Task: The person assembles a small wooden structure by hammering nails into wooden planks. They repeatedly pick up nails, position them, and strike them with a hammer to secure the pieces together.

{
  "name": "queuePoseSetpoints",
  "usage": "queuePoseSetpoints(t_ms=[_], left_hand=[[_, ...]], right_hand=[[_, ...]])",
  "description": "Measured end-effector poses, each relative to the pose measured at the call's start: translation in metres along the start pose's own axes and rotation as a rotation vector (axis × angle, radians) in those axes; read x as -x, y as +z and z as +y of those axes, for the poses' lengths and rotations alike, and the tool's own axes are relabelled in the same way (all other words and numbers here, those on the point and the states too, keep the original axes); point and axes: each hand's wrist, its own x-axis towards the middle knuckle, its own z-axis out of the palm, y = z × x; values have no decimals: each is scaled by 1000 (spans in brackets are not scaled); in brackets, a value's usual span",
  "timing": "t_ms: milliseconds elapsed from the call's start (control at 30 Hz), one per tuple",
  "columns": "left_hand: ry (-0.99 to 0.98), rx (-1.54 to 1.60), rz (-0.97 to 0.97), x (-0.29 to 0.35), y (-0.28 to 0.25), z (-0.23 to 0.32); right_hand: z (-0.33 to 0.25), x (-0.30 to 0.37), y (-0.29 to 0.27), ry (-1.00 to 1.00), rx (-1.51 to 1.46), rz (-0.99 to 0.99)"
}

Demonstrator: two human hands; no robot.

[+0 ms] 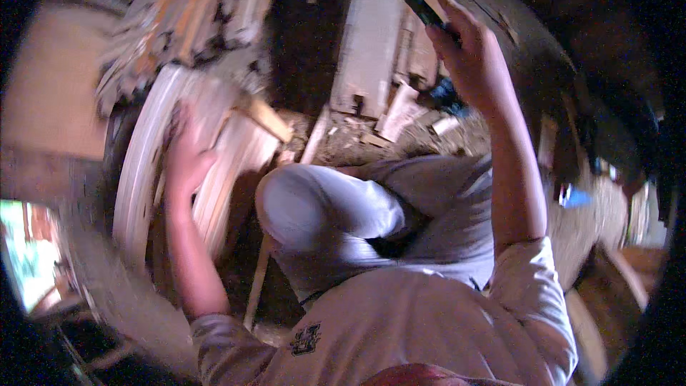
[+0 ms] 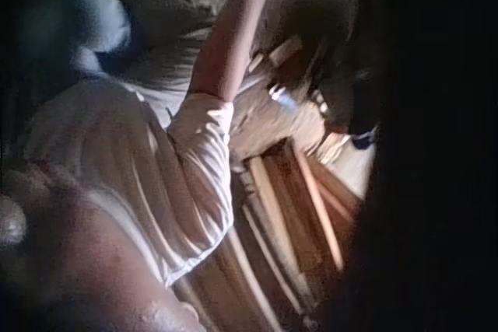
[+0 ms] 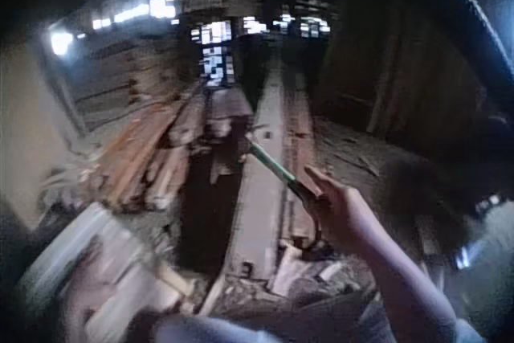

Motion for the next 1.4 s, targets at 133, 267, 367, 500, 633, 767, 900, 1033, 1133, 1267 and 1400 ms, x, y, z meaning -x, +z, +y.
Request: queuePoseSetpoints(t_ms=[133, 267, 367, 500, 633, 767, 900, 1033, 1133, 1267, 1400], left_hand=[[-8, -5, -126, -14, -8, 19], [-83, 368, -243, -29, -20, -13], [-238, 342, -5, -44, -26, 2], [79, 431, 177, -86, 30, 198], [267, 657, -409, -124, 173, 347], [677, 567, -436, -158, 331, 424], [820, 357, -173, -197, 417, 481], [612, 103, -207, -213, 453, 508], [530, 98, -193, -222, 470, 507], [569, 337, -281, -198, 454, 533], [611, 454, -230, -218, 478, 515]], right_hand=[[173, 13, -42, 384, -94, 51], [341, 60, 23, 796, -212, 336], [321, 36, 10, 932, -320, 281], [298, 20, -12, 701, -370, 347], [286, 32, -38, 733, -668, 360], [318, 47, -46, 785, -663, 339], [339, 54, -42, 910, -759, 466], [349, 55, -45, 906, -775, 547], [348, 53, -38, 842, -754, 548], [328, 59, -55, 869, -964, 505], [312, 55, -57, 805, -990, 452]])
